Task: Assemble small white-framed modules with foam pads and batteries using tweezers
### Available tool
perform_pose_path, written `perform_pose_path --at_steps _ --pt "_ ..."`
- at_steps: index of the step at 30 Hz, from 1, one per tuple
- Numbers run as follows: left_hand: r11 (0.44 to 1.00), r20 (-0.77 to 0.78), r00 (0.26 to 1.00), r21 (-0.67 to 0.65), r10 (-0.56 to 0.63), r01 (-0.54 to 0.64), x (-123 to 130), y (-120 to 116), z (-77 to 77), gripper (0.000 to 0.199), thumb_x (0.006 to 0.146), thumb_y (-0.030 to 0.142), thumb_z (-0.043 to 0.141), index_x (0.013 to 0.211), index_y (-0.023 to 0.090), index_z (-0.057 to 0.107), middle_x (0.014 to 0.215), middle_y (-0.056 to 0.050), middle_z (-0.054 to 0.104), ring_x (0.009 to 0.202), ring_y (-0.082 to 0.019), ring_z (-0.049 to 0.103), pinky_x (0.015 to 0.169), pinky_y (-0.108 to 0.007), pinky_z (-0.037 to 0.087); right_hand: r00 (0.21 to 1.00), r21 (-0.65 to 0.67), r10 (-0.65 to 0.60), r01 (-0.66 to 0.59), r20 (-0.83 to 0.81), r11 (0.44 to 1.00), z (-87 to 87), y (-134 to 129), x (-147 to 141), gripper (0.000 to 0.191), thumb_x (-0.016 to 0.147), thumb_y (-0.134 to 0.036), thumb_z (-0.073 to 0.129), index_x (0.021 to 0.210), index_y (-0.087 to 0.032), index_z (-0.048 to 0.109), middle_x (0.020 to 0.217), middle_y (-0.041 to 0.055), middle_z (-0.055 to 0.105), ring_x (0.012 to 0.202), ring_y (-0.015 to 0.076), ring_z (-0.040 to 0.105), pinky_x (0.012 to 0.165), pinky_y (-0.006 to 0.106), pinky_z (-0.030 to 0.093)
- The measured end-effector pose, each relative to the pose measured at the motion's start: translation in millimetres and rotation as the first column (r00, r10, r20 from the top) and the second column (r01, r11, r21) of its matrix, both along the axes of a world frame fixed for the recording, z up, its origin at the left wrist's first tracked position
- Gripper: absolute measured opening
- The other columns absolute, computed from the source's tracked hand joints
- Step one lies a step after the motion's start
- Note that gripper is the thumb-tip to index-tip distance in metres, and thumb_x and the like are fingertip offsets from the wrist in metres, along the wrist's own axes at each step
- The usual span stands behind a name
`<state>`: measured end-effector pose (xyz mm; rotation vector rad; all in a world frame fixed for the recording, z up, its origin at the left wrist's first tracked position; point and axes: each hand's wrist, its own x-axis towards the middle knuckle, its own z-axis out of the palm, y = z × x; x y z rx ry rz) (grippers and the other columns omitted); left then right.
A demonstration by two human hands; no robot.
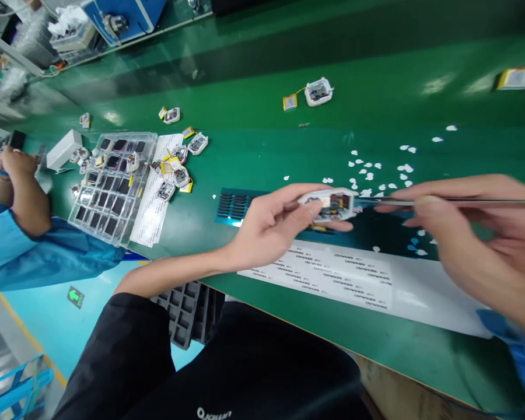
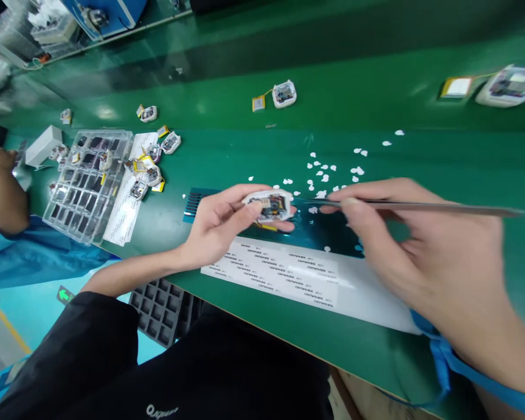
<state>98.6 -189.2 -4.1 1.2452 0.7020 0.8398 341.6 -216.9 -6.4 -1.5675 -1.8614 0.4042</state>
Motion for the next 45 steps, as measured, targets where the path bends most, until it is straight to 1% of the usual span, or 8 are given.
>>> perform_pose_path --at_steps 6,9,12,16,26,33,38,45 --pt "0.921 -0.313 0.937 0.389 0.156 -0.024 -6 12 -5.8 0.031 0.107 0.037 0.045 0.118 0.012 0.061 0.094 -0.009 0.077 0.084 -0.020 0.076 0.084 -0.037 0.061 0.990 -0.008 0.117 -0.118 -0.077 0.993 -2.2 16 -2 0.033 0.098 -0.056 0.057 0.087 -0.032 0.077 0.096 0.0018 0.079 0.085 0.0204 0.071 0.065 0.037 0.052" --pt "0.627 -0.441 0.849 0.758 0.292 0.178 -9 13 -10.0 0.028 0.107 0.024 0.041 0.117 0.011 0.063 0.107 -0.013 0.078 0.104 -0.023 0.074 0.093 -0.040 0.057 0.984 -0.023 0.144 -0.148 -0.104 0.989 -2.5 16 -1 0.031 0.099 -0.053 0.057 0.088 -0.032 0.077 0.096 0.0010 0.079 0.088 0.0201 0.072 0.069 0.037 0.054" --pt "0.422 -0.533 0.762 0.826 0.368 0.374 -10 13 -13.5 0.030 0.106 0.016 0.035 0.116 0.011 0.063 0.113 -0.016 0.077 0.117 -0.024 0.071 0.099 -0.041 0.055 0.978 -0.030 0.167 -0.172 -0.125 0.985 -5.1 17 -3 0.031 0.099 -0.052 0.057 0.090 -0.032 0.078 0.095 0.0003 0.080 0.091 0.0206 0.073 0.074 0.038 0.057" --pt "0.426 -0.695 0.621 0.716 0.361 0.554 -10 13 -14.2 0.032 0.105 0.015 0.032 0.119 0.011 0.061 0.119 -0.018 0.074 0.121 -0.026 0.069 0.092 -0.040 0.059 0.977 -0.020 0.167 -0.172 -0.135 0.985 -7.2 19 -4 0.029 0.098 -0.052 0.058 0.092 -0.032 0.078 0.096 0.0000 0.080 0.090 0.0205 0.073 0.073 0.038 0.058" --pt "0.427 -0.687 0.665 0.716 0.293 0.552 -8 11 -16.0 0.032 0.101 0.005 0.037 0.125 0.012 0.057 0.129 -0.012 0.074 0.131 -0.020 0.066 0.093 -0.030 0.065 0.978 0.010 0.189 -0.189 -0.088 0.982 -3.4 20 2 0.030 0.100 -0.047 0.059 0.082 -0.030 0.075 0.098 0.0004 0.080 0.087 0.0182 0.075 0.066 0.033 0.058" --pt "0.428 -0.769 0.560 0.637 0.307 0.641 -5 11 -7.6 0.034 0.101 0.005 0.038 0.126 0.014 0.059 0.128 -0.007 0.075 0.136 -0.018 0.062 0.084 -0.026 0.066 0.966 0.148 0.257 -0.258 0.021 0.955 -10.2 18 -2 0.013 0.100 -0.032 0.064 0.104 -0.035 0.076 0.098 -0.0056 0.079 0.085 0.0149 0.074 0.071 0.033 0.060" --pt "0.444 -0.805 0.514 0.593 0.296 0.672 -2 12 -2.6 0.032 0.100 0.006 0.039 0.121 0.013 0.061 0.127 -0.006 0.075 0.135 -0.017 0.061 0.071 -0.023 0.062 0.947 0.312 0.283 -0.318 0.152 0.895 -10.0 10 1 0.047 0.094 -0.012 0.068 0.128 -0.043 0.068 0.103 -0.0111 0.079 0.081 0.0094 0.073 0.067 0.026 0.056" --pt "0.175 -0.594 0.705 0.798 0.387 0.577 2 8 -18.9 0.029 0.099 0.004 0.045 0.112 0.012 0.069 0.123 -0.011 0.077 0.120 -0.023 0.070 0.107 -0.041 0.059 0.950 0.289 0.235 -0.288 0.206 0.913 10.2 -1 2 0.064 0.092 -0.009 0.068 0.145 -0.043 0.056 0.118 -0.0001 0.078 0.098 0.0178 0.075 0.084 0.036 0.060"
